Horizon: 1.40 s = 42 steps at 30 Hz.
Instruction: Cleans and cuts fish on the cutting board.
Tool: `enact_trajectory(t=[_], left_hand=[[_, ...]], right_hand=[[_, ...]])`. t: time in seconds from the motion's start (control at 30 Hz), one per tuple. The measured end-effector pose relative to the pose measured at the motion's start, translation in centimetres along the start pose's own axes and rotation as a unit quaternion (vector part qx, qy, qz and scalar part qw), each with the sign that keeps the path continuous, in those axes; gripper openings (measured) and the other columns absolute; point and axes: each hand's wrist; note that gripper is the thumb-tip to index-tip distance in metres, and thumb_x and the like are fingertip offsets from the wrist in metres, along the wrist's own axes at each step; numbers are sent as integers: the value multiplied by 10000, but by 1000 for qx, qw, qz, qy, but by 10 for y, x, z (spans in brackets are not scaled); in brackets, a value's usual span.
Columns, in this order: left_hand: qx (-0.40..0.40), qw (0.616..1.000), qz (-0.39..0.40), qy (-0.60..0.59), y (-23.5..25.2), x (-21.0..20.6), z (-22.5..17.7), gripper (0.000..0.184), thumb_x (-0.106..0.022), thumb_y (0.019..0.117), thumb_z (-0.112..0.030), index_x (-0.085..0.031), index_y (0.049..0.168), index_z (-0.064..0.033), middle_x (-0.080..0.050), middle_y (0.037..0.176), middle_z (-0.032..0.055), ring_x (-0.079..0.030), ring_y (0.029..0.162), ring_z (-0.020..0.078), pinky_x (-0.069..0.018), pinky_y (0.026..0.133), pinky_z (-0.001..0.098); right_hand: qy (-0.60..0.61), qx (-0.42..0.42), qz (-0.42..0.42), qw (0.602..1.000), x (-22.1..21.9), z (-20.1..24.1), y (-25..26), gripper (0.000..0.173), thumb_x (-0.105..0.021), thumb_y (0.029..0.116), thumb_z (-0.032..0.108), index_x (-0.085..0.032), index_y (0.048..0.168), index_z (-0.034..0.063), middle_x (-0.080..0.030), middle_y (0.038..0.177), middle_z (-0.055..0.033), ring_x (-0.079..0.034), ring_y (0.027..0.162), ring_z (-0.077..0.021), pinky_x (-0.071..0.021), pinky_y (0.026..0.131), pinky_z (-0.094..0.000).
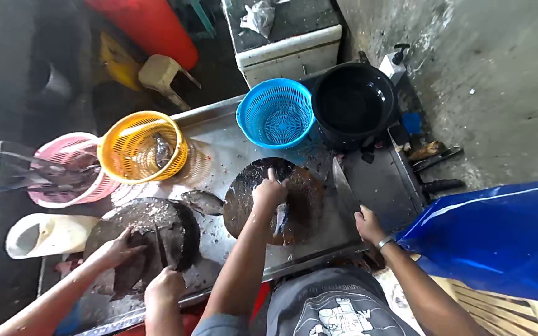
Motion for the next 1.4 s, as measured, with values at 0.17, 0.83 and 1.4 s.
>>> enact_trajectory(t=[0.17, 0.83, 1.4], left_hand=[[-188, 981, 37, -39, 60, -49, 10, 951, -824, 823, -375, -286, 1603, -300, -669, 1245, 239, -667, 1102, 457, -521, 896, 697], [-34, 941, -123, -313, 52, -93, 21, 917, -862, 735, -269, -347, 1489, -182, -698, 1014, 214, -708, 893, 398, -569, 751, 631], [-27, 921, -159, -354, 19, -107, 30, 921, -870, 729, -272, -352, 1483, -163, -702, 981, 199, -715, 868, 363, -579, 756, 601]], right_hand=[[53, -25, 82, 995, -22, -11, -6, 389, -366, 1105, 221, -468, 1413, 6, -557, 727, -85, -571, 515, -189, -539, 504, -373], [-204, 231, -60, 949, -61, 99, 25, 388, -405, 1068, 227, -562, 1360, 26, -732, 1007, -189, -735, 956, -341, -591, 856, -532], [-278, 89, 64, 954, -58, 75, 18, 398, -350, 1096, 259, -527, 1397, 69, -718, 1082, -211, -710, 1066, -372, -564, 904, -555]])
Point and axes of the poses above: each hand's wrist, its own y-axis towards the middle knuckle, its own x-axis out of the back of the hand, z = x × y
